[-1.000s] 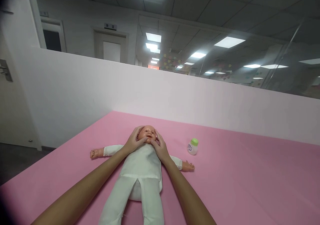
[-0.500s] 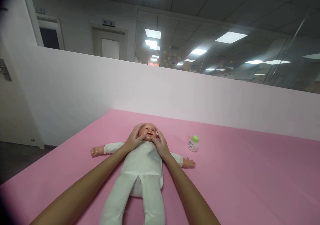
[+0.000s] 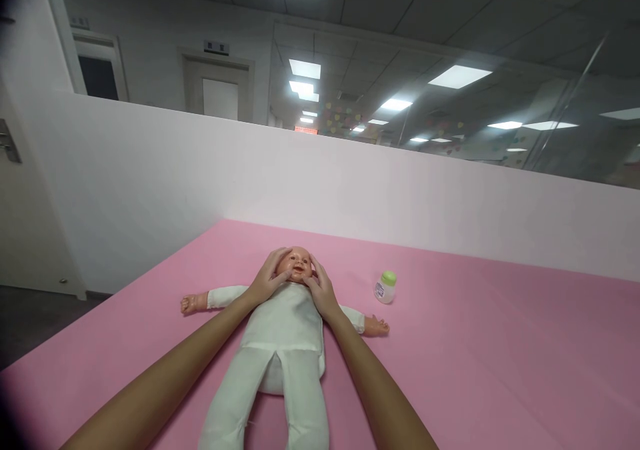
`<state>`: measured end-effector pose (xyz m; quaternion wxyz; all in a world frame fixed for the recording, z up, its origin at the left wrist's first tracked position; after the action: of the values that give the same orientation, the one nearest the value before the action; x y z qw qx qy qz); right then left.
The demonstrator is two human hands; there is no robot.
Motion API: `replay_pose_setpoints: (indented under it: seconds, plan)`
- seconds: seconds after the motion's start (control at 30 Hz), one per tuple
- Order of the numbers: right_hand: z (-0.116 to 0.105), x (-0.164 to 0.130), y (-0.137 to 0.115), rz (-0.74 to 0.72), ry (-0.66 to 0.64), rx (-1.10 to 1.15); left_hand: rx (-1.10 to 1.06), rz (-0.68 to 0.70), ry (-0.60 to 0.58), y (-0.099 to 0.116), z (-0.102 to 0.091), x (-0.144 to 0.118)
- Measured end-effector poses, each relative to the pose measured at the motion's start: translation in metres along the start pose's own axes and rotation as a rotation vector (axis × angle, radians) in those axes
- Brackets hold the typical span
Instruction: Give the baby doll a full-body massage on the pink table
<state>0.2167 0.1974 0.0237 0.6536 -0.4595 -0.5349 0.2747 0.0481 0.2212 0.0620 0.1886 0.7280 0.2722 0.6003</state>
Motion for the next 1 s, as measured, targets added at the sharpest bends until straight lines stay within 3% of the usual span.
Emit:
replay_pose_setpoints:
  seconds: [1.0]
  plan:
    - [0.0004,0.0039,0.0045,-0.027,0.007,-0.017,0.05,-0.024,0.018,0.0019,-0.0008,0.0018]
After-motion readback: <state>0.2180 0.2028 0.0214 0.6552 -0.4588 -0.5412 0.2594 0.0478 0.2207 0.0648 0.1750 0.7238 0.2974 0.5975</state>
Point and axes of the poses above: each hand's wrist, its own x-axis towards the middle knuckle, its own z-axis out of the palm, y = z × x, the point moved 10 cm from there along x, towards the middle knuckle, and after that the axes turned 13 degrees about y, right-handed, at the moved point
